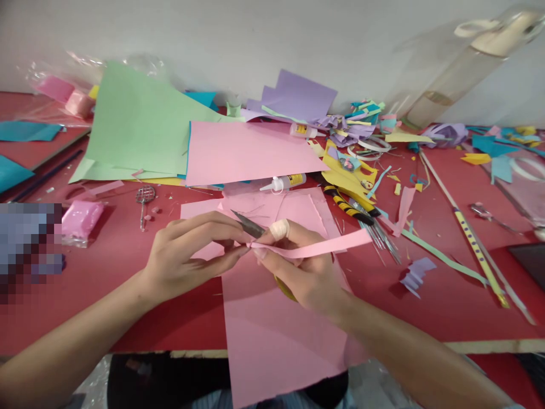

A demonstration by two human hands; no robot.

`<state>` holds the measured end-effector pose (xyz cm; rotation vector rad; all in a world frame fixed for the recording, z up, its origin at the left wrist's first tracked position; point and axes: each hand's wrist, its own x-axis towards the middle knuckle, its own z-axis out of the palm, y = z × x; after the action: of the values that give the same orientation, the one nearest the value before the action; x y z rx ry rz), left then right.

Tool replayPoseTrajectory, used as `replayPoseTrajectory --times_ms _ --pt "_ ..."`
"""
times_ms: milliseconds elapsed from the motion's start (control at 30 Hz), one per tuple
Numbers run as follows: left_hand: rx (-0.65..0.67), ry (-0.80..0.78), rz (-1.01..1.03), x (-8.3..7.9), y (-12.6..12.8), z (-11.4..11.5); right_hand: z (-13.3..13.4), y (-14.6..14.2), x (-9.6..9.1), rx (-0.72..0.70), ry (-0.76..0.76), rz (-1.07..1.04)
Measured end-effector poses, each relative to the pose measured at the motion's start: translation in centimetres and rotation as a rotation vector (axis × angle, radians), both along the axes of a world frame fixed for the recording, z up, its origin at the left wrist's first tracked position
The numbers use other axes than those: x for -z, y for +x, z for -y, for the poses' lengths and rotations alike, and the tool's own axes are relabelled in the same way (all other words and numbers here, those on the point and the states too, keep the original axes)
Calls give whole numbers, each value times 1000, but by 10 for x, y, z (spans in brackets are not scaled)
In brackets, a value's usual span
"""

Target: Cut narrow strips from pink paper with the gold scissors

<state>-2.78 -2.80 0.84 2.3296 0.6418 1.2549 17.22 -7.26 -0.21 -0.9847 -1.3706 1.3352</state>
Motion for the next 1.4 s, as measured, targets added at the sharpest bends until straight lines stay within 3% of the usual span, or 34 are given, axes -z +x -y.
replayPoseTrajectory --times_ms 167,333,433,767,1067,1200,1400 --pt "-22 10 -8 0 1 1 1 -1 1 36 83 61" --pt "-112 142 -75 4 1 2 2 -5 3 87 56 68" --pt "-137 197 -97 5 1 2 1 -5 3 87 125 123" --pt "0 18 -22 1 -1 -1 -2 -3 -2 184 440 513" --pt "15 55 -14 -2 -2 -1 1 -2 -5 202 599 660" --pt "18 70 -12 -1 -1 0 3 -3 -4 209 558 609" --pt "-6 32 4 -1 1 3 4 -7 3 152 282 262"
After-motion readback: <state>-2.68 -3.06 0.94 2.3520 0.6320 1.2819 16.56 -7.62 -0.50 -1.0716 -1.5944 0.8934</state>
